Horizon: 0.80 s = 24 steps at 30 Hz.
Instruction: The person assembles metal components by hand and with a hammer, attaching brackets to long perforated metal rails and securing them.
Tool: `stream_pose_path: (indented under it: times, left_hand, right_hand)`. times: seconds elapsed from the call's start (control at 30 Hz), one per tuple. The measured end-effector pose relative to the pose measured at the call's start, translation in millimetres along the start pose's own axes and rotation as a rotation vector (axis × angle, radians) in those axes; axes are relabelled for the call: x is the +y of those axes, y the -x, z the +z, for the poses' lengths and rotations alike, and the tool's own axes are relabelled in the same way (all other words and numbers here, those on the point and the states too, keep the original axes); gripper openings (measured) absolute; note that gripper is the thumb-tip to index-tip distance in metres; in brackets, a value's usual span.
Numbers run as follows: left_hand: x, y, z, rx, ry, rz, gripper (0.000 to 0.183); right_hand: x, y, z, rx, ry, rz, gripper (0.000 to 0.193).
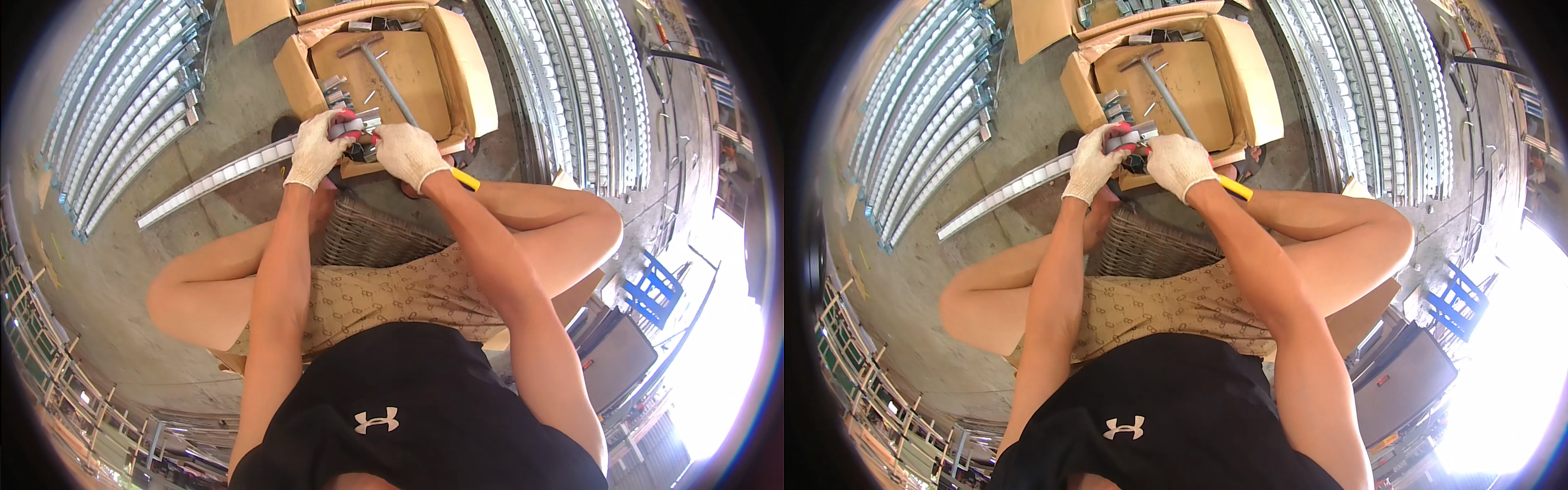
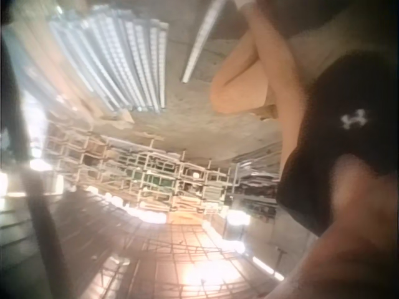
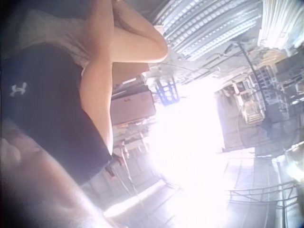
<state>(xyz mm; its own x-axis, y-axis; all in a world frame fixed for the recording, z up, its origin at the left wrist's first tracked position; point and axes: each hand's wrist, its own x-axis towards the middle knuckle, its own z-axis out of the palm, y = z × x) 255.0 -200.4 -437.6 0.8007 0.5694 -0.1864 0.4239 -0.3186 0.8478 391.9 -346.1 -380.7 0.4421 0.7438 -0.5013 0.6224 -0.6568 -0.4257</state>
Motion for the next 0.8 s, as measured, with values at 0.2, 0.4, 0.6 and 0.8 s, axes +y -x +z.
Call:
stream_pose_path:
  times: [0.2,0.4,0.6,0.8]
  left_hand:
    - [-1,4,-1,-0.031,0.071,-0.014,0.039]
    - [-9,1,-1,-0.008,-0.041,0.028,0.04]
    - [-9,-1,0,-0.025,-0.068,0.02,0.042]
    - [-13,1,2,0.001,-0.072,0.055,0.045]
  right_hand:
    - [2,-15,-15,-0.127,0.038,0.025,0.033]
    - [17,-6,-12,-0.077,-0.044,-0.066,0.036]
    - [15,-8,-7,-0.092,-0.039,-0.094,0.036]
    - [11,-2,-2,-0.056,-0.064,-0.055,0.036]
